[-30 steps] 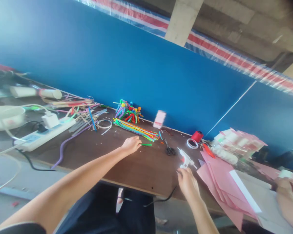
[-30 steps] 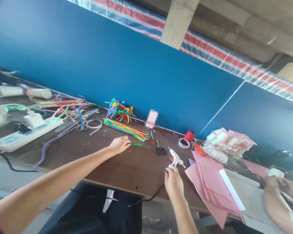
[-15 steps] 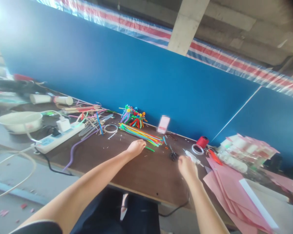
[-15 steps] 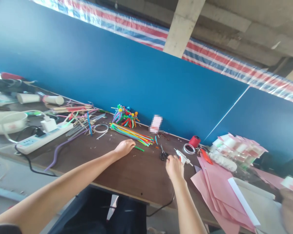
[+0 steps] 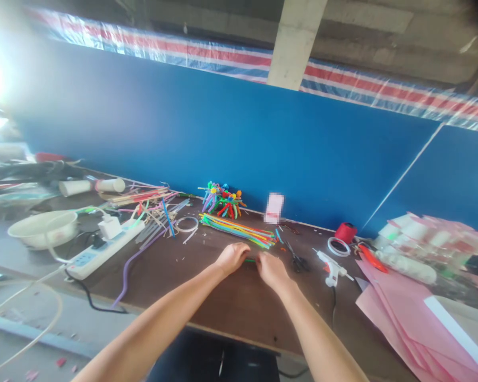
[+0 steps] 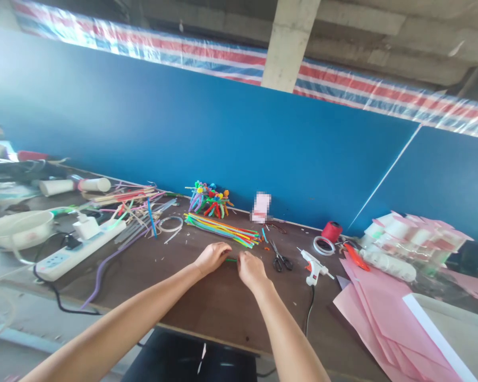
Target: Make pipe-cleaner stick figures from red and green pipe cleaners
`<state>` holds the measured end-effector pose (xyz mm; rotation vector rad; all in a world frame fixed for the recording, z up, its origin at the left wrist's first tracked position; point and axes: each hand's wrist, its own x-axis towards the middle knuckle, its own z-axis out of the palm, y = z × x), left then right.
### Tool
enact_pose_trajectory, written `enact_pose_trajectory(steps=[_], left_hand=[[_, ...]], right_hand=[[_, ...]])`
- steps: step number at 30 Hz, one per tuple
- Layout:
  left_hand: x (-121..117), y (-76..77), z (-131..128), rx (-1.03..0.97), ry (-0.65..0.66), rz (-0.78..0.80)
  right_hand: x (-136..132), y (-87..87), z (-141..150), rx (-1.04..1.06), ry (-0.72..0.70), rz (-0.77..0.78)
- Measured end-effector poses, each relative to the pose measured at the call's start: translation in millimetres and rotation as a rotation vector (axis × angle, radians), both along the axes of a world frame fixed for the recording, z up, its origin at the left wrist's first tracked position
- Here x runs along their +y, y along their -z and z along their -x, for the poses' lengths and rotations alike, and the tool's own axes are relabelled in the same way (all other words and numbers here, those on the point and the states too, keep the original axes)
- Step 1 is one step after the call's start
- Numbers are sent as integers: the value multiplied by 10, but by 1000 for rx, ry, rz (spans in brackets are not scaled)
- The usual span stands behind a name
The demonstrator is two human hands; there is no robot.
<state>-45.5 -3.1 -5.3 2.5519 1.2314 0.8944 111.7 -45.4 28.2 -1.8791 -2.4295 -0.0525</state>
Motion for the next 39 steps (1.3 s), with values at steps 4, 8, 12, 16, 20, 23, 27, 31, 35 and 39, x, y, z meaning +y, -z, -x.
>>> enact_pose_trajectory(steps=[4,8,12,16,20,23,27,31,35,39], left_hand=[[13,9,-2,8,-40,23],[10,19,-5,57,-69,45],[2,22,-7,104,-34,53],[9,18,-6,107,-34,46],[6,7,-2,88,-77,26],[-10,-8,8,64,-167,-1],[27,-46,9,51,-294,-57],[239,-109,-6,121,-278,-79],[502,-159,31,215,-273,-38],[516,-144,109,280,-265,-35]], right_hand=[[58,5,-50,12,36,33],[113,-5,-70,32,76,61],[107,-3,-68,47,80,73],[62,2,-44,57,88,67],[1,-8,1,70,100,63],[-35,-38,-37,92,133,46],[-15,-97,-326,133,281,4],[65,-111,-734,161,490,-5],[125,-70,-929,192,597,-39],[169,-32,-825,216,539,-115]])
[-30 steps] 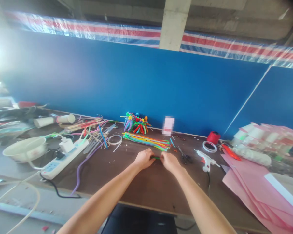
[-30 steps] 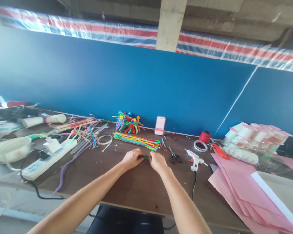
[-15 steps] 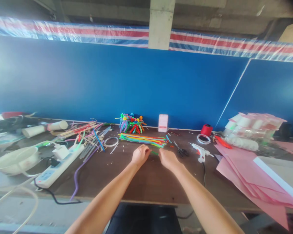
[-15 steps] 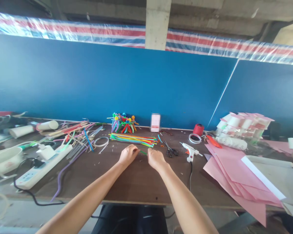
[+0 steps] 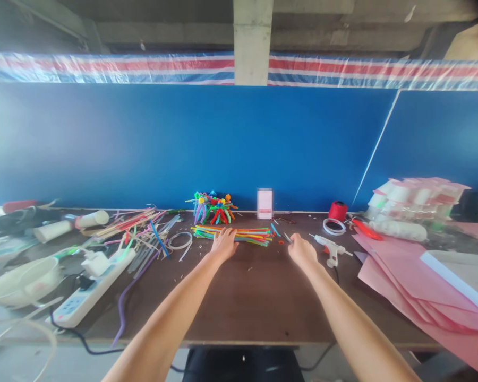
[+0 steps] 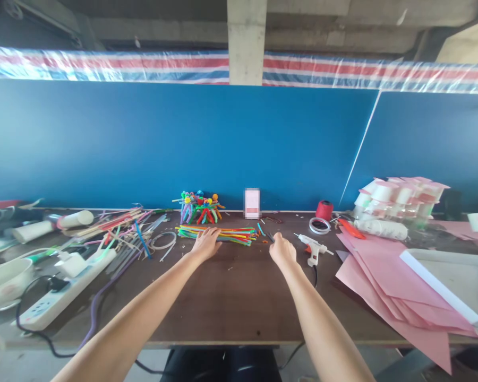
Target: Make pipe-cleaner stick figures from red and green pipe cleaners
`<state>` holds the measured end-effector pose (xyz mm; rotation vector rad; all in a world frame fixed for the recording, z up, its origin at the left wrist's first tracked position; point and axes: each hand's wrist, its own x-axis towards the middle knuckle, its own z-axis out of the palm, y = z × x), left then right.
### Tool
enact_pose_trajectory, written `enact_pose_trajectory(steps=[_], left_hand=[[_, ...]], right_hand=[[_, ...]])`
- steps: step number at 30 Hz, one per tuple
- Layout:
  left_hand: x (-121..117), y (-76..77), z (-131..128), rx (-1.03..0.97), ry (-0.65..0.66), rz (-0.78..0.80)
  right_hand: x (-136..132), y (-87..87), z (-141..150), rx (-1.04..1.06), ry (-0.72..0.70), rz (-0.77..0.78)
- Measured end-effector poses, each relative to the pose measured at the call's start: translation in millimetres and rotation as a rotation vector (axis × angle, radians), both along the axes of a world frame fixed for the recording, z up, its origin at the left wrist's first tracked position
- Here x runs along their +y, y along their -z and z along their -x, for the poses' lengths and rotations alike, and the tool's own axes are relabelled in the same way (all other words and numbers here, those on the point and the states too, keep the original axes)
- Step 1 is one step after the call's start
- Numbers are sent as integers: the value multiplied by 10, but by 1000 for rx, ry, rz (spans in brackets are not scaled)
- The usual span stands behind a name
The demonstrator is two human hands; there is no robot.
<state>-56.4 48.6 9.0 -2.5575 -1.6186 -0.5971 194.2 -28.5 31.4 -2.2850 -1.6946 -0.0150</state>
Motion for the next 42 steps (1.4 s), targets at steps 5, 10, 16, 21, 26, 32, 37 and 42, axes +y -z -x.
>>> enact_pose_trajectory(steps=[5,10,16,21,26,32,37,42], left_hand=[[-285,53,71,28,14,-71],[-458,65,138,32,55,-122],[-446,95,152,8,54,-164],[-437,119,147,-12,38,-179],[-473,109,170,-54,20,-214],[-438,130,197,-129,-14,-266],[-413,164,213,-138,-20,-243],[-440,152,199,-132,-45,-223]], right_hand=[[72,-12,339,-43,-203,-131],[108,6,656,-103,-388,-239],[53,244,789,-136,-419,-270],[28,349,771,-143,-400,-319],[38,358,764,-160,-402,-369],[-18,304,763,-190,-391,-441],[-90,229,799,-226,-450,-485],[-75,241,810,-261,-507,-441]])
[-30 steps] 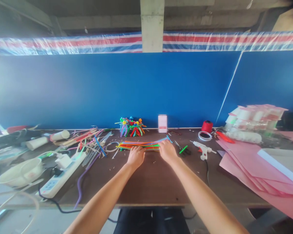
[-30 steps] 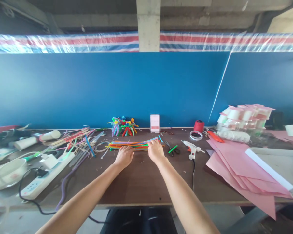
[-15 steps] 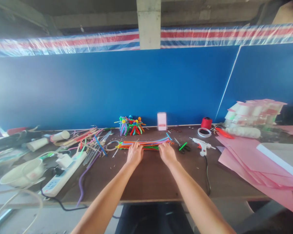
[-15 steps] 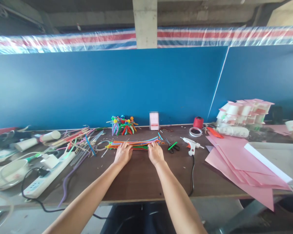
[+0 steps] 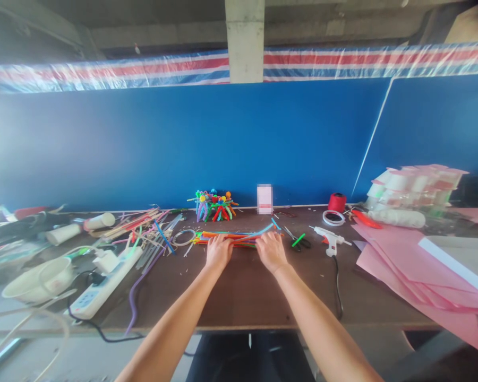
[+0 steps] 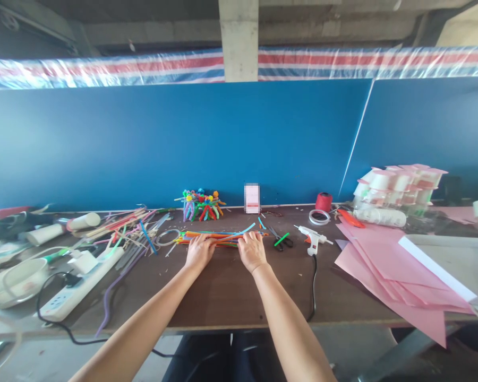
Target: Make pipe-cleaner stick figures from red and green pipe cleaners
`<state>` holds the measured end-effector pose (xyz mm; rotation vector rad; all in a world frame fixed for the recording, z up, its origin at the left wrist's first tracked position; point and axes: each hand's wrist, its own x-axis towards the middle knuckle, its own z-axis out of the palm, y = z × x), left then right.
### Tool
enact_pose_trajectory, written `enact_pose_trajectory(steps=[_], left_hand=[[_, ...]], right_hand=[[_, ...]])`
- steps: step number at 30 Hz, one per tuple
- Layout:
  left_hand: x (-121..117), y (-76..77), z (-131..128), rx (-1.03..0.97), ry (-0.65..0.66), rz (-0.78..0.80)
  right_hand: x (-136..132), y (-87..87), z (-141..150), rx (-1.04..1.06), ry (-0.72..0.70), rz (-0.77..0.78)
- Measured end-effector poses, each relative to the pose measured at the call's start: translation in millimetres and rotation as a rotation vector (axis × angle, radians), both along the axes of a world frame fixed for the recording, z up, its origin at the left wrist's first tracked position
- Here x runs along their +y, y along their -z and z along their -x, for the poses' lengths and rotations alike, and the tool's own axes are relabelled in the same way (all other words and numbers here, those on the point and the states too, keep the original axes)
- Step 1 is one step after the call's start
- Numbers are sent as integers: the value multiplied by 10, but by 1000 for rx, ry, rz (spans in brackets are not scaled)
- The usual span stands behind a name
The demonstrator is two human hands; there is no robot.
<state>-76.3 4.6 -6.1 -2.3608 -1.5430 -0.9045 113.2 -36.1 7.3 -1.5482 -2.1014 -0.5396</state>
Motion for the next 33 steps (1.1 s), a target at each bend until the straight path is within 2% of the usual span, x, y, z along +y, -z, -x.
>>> enact_pose_trajectory(steps=[7,23,26,30,33], left_hand=[[-10,-23,-15,3,-51,14],[-80,-88,0,23,-47,34],[-79,-84,5,3,-99,28],[-34,-49,38,-75,-244,34],[-3,-20,56,-78,-265,55]], right_hand=[[3,-9,22,-35,-15,5],[3,19,22,-42,-3,63],[14,34,20,-28,12,72],[15,41,15,-4,33,77],[10,41,11,-6,21,79]])
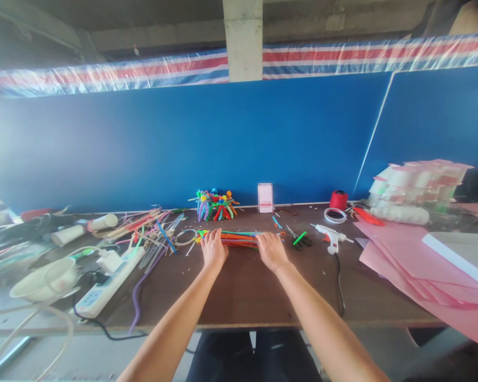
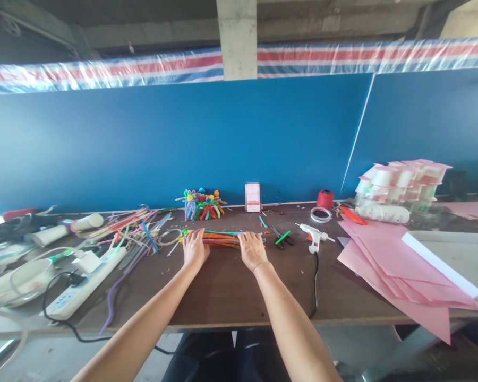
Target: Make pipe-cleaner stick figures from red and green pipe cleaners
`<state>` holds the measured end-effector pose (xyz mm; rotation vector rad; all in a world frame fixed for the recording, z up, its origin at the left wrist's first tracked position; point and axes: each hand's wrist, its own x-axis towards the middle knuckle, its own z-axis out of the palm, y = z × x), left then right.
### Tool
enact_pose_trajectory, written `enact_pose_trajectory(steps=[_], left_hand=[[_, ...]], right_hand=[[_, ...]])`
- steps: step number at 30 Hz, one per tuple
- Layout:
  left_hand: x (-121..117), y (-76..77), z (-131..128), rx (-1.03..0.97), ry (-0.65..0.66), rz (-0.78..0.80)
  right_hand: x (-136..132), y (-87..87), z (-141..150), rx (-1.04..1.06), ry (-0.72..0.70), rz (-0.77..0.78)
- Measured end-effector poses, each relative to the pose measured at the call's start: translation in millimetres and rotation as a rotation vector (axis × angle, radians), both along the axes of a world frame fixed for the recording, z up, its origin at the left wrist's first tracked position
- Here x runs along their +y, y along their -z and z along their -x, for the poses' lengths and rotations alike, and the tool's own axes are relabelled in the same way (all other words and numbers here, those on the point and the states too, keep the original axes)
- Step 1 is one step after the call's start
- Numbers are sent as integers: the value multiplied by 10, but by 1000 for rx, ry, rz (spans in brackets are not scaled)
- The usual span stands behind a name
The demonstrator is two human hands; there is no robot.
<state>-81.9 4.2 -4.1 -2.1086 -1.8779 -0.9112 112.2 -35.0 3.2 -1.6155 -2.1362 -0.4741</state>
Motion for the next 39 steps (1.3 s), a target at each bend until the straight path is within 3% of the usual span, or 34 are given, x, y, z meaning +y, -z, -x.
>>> enact_pose_trajectory(steps=[26,34,39], left_hand=[[-131,-109,-25,177,159,-51],[-78,-51,-54,173,196,33],[-131,-97,-44,182,206,-35]], right_hand=[[-31,-18,2,29,-2,-15],[-35,-50,-3,26,-39,-34],[-59,-70,18,39,-82,-47]])
